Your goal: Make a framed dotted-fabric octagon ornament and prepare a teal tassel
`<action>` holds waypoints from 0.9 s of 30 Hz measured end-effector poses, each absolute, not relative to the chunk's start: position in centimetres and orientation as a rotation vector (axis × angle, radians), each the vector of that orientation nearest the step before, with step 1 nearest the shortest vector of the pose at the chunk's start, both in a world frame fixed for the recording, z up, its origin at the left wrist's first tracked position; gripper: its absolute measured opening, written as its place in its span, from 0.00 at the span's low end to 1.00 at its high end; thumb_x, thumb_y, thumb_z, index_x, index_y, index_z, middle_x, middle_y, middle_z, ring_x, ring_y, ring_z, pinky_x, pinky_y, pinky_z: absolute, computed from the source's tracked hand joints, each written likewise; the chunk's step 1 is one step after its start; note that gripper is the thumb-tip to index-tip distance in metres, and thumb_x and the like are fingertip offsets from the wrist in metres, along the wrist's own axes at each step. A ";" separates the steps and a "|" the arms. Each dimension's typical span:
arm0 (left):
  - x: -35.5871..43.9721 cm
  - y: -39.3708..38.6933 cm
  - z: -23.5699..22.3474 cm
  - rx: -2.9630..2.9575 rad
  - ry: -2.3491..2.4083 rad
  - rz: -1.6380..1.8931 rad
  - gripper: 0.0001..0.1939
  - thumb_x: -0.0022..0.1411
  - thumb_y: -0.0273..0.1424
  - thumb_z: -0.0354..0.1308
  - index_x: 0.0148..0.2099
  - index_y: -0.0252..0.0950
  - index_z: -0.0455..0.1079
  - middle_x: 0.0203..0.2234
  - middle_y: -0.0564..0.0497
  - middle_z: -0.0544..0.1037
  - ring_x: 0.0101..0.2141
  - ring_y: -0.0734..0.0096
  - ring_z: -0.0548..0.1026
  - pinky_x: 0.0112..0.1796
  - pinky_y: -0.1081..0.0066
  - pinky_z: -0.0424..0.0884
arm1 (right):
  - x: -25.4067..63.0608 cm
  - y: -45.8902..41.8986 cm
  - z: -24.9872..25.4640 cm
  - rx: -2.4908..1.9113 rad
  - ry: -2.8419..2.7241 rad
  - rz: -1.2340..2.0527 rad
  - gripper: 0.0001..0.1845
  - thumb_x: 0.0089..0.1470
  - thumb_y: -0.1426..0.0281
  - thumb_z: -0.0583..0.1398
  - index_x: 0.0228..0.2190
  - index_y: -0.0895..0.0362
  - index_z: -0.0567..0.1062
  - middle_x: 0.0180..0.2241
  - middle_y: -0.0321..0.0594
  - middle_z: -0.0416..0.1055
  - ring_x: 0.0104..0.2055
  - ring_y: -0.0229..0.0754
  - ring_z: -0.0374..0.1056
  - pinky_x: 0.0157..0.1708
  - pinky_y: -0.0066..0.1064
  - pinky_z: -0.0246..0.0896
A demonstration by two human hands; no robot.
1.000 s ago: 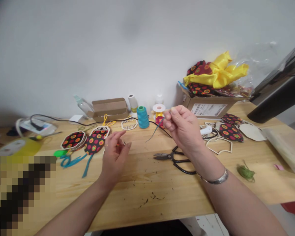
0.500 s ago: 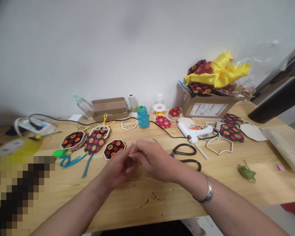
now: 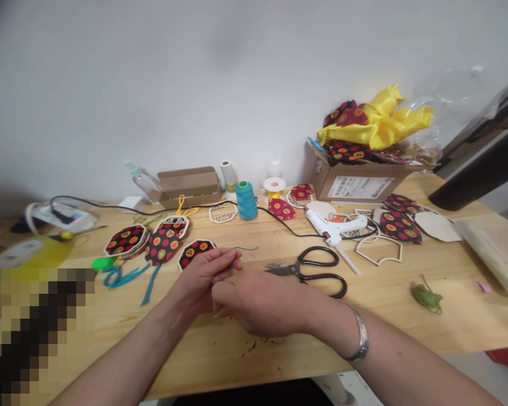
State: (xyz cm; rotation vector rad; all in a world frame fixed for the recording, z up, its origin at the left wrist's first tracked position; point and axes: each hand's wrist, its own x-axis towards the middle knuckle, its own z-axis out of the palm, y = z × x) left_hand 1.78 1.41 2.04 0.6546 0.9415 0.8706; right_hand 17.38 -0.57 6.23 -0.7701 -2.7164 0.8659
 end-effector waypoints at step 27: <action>1.9 1.3 2.4 0.557 0.868 0.913 0.10 0.47 0.30 0.65 0.30 0.30 0.69 0.19 0.55 0.69 0.19 0.79 0.69 0.20 0.79 0.64 | 16.0 -1.4 5.7 -0.390 -3.072 1.316 0.06 0.53 0.75 0.57 0.33 0.60 0.74 0.26 0.33 0.70 0.22 0.31 0.54 0.20 0.21 0.47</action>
